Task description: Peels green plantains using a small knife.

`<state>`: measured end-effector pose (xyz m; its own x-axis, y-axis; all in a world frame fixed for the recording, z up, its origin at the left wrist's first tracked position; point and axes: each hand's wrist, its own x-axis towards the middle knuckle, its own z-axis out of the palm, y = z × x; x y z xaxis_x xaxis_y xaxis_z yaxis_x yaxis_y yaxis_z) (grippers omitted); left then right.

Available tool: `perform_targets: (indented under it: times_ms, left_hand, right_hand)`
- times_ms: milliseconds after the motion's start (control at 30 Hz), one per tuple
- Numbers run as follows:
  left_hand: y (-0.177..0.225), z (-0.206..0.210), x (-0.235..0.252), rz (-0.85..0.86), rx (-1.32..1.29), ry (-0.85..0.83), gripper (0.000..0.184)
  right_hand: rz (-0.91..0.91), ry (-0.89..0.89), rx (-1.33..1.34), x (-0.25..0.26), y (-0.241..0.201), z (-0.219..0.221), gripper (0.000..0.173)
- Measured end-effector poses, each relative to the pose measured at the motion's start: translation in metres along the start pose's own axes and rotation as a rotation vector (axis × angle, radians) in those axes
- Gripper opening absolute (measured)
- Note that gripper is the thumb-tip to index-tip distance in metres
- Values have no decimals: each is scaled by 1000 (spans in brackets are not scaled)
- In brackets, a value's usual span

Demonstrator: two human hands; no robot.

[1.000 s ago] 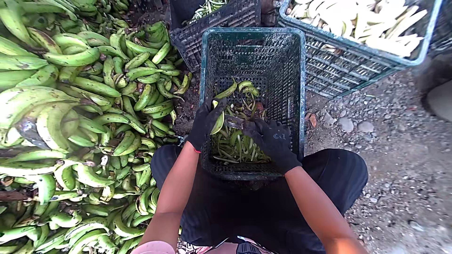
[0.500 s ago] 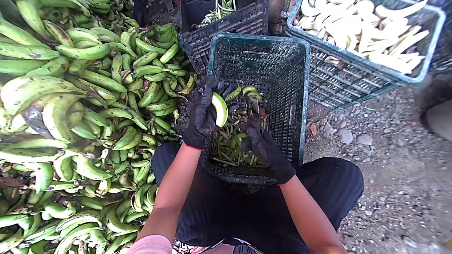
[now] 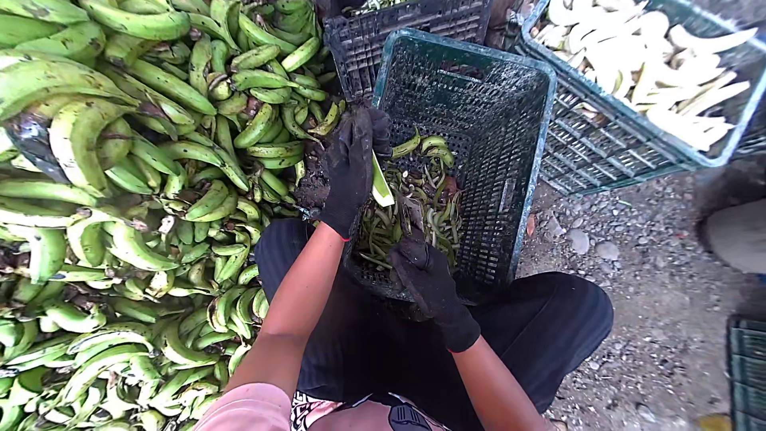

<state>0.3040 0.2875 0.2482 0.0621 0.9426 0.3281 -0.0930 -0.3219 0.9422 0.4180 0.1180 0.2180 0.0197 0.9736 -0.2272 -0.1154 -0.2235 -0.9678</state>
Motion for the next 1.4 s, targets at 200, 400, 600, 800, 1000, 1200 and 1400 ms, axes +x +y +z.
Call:
perform_targets:
  times_ms: [200, 400, 600, 800, 1000, 1200, 1400]
  left_hand:
    - [-2, -2, 1, 84, 24, -42, 40]
    - [-1, -4, 0, 148, 44, -51, 40]
    - [-5, -4, -1, 252, 97, 4, 40]
    - [-7, -4, -3, 384, 68, 56, 42]
    - [-6, -2, -3, 294, -61, 47, 43]
    - [-1, 7, -7, 150, -157, 72, 47]
    - [-6, 10, -11, -26, -501, 45, 50]
  right_hand:
    - [49, 52, -94, 1, -10, 8, 12]
    - [64, 58, -142, 1, -9, 6, 12]
    - [112, 93, -308, 3, -7, 6, 17]
    - [153, 131, -527, 13, -10, 8, 17]
    - [114, 123, -604, 25, -8, 8, 16]
    - [93, 179, -683, 36, -5, 12, 22]
    - [63, 198, -768, 49, -14, 15, 24]
